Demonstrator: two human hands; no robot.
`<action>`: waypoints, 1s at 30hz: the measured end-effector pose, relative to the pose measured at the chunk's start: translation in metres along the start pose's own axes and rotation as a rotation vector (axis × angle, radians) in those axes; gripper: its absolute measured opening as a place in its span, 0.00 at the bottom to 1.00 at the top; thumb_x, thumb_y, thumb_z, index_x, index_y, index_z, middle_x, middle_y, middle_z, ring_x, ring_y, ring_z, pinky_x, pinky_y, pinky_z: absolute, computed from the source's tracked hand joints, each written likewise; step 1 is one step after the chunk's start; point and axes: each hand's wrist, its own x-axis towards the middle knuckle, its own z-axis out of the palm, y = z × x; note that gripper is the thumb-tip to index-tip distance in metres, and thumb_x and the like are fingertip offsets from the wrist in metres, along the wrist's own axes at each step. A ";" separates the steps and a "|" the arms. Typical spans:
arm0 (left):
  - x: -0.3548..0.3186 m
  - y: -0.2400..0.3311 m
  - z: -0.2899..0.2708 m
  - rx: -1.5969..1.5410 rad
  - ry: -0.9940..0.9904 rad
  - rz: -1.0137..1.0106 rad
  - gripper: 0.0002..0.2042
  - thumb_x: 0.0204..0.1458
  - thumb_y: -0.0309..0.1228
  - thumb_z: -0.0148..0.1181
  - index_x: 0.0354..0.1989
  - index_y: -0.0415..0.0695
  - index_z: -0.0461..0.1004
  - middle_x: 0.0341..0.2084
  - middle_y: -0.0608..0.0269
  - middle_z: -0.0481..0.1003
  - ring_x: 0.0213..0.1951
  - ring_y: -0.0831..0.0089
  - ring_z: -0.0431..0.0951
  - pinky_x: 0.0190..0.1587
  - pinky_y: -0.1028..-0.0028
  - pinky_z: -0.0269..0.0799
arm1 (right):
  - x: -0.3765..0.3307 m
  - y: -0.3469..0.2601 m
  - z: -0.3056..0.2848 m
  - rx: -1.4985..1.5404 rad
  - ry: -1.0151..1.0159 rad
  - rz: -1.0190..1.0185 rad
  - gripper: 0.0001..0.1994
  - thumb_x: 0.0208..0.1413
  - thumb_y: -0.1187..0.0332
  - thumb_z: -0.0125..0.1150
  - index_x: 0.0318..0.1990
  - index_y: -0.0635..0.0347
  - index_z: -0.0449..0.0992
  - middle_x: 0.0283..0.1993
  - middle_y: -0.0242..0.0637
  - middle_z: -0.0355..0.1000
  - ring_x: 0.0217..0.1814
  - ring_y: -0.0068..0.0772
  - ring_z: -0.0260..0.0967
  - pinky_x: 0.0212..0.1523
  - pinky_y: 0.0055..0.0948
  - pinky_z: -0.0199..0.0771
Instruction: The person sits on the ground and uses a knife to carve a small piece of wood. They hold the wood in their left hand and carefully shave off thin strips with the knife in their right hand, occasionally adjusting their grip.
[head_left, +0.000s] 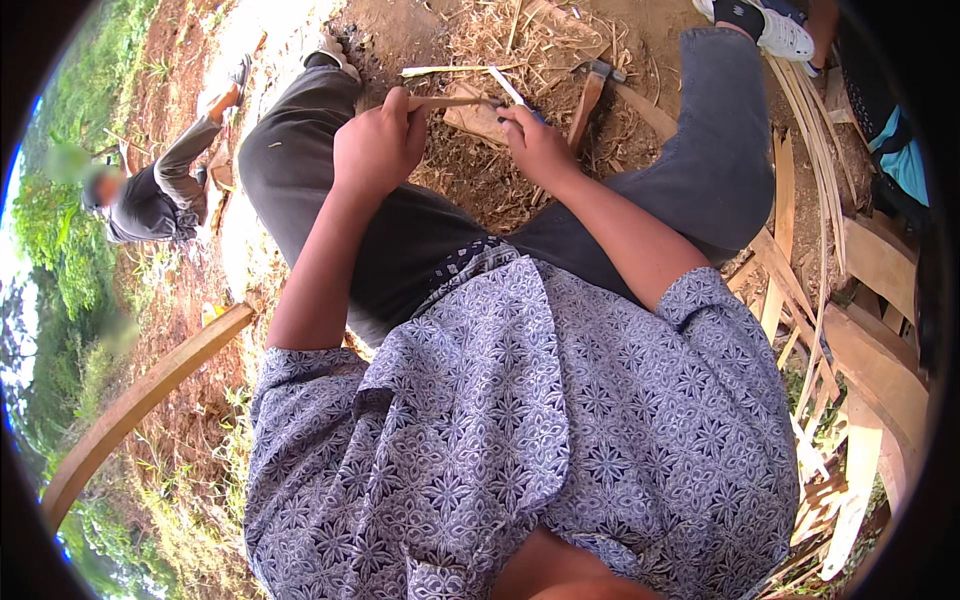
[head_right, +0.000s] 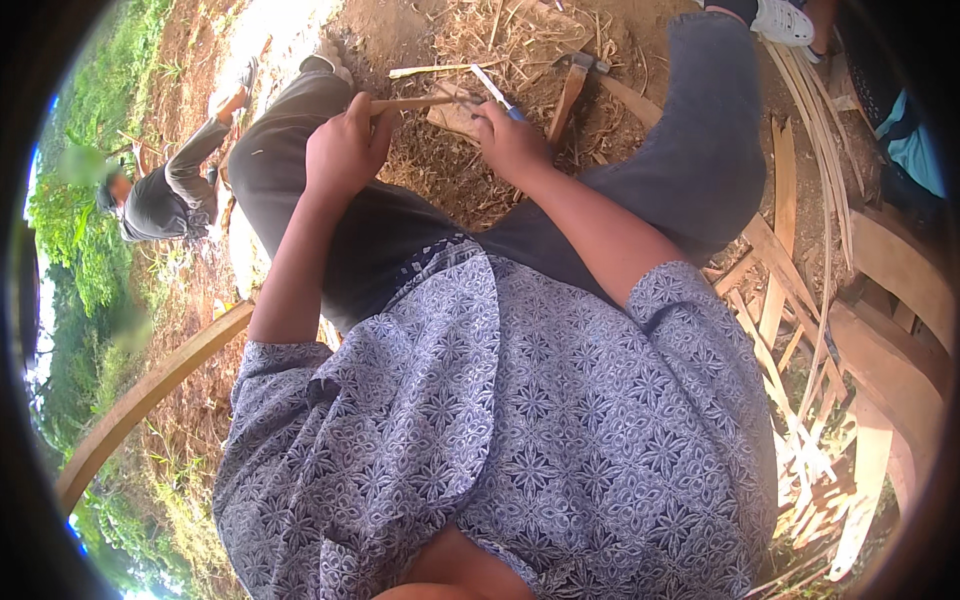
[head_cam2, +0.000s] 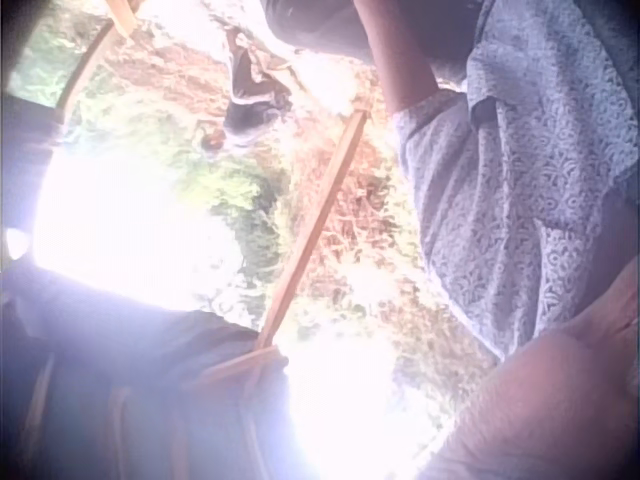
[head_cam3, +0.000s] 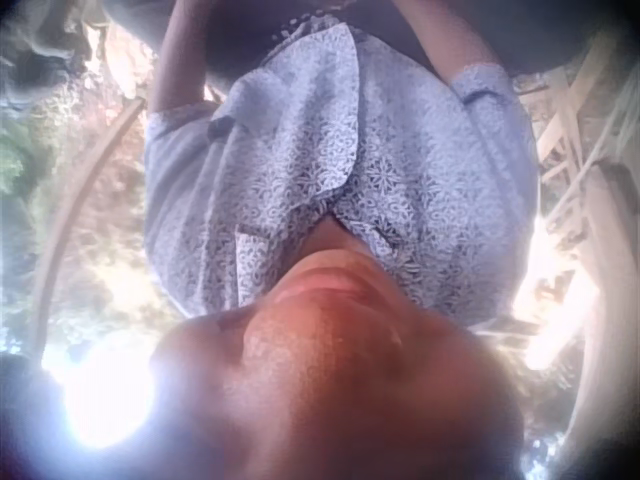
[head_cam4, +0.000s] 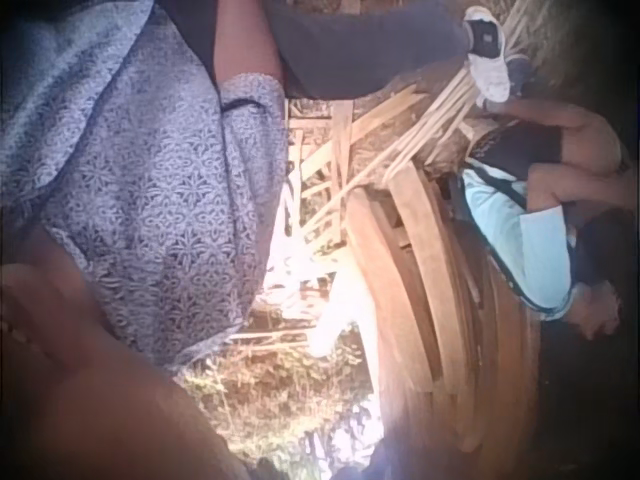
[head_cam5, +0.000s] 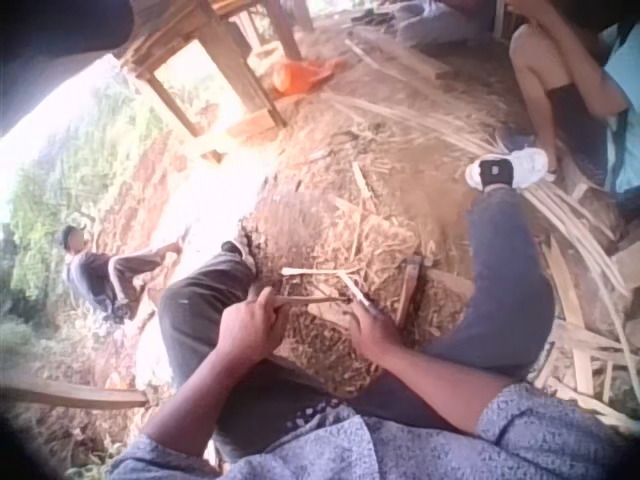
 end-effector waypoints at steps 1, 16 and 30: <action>-0.004 -0.003 0.010 -0.007 -0.012 0.004 0.13 0.65 0.42 0.58 0.37 0.45 0.71 0.23 0.50 0.79 0.29 0.45 0.81 0.32 0.49 0.75 | 0.000 0.009 0.008 -0.048 -0.056 -0.018 0.14 0.70 0.59 0.52 0.57 0.51 0.74 0.41 0.50 0.81 0.43 0.59 0.80 0.44 0.53 0.77; 0.022 -0.002 -0.003 0.045 0.028 0.184 0.11 0.62 0.40 0.57 0.38 0.45 0.72 0.25 0.49 0.81 0.29 0.46 0.83 0.31 0.50 0.77 | 0.031 0.018 0.026 0.641 -0.442 0.375 0.21 0.75 0.55 0.39 0.67 0.53 0.63 0.34 0.38 0.79 0.24 0.30 0.74 0.26 0.35 0.76; 0.051 -0.055 0.007 -0.174 0.042 0.471 0.10 0.62 0.37 0.57 0.37 0.44 0.69 0.20 0.51 0.79 0.24 0.51 0.82 0.25 0.53 0.76 | -0.011 -0.043 0.019 -0.060 -0.020 0.097 0.20 0.63 0.68 0.62 0.61 0.53 0.69 0.51 0.51 0.77 0.56 0.52 0.78 0.53 0.44 0.77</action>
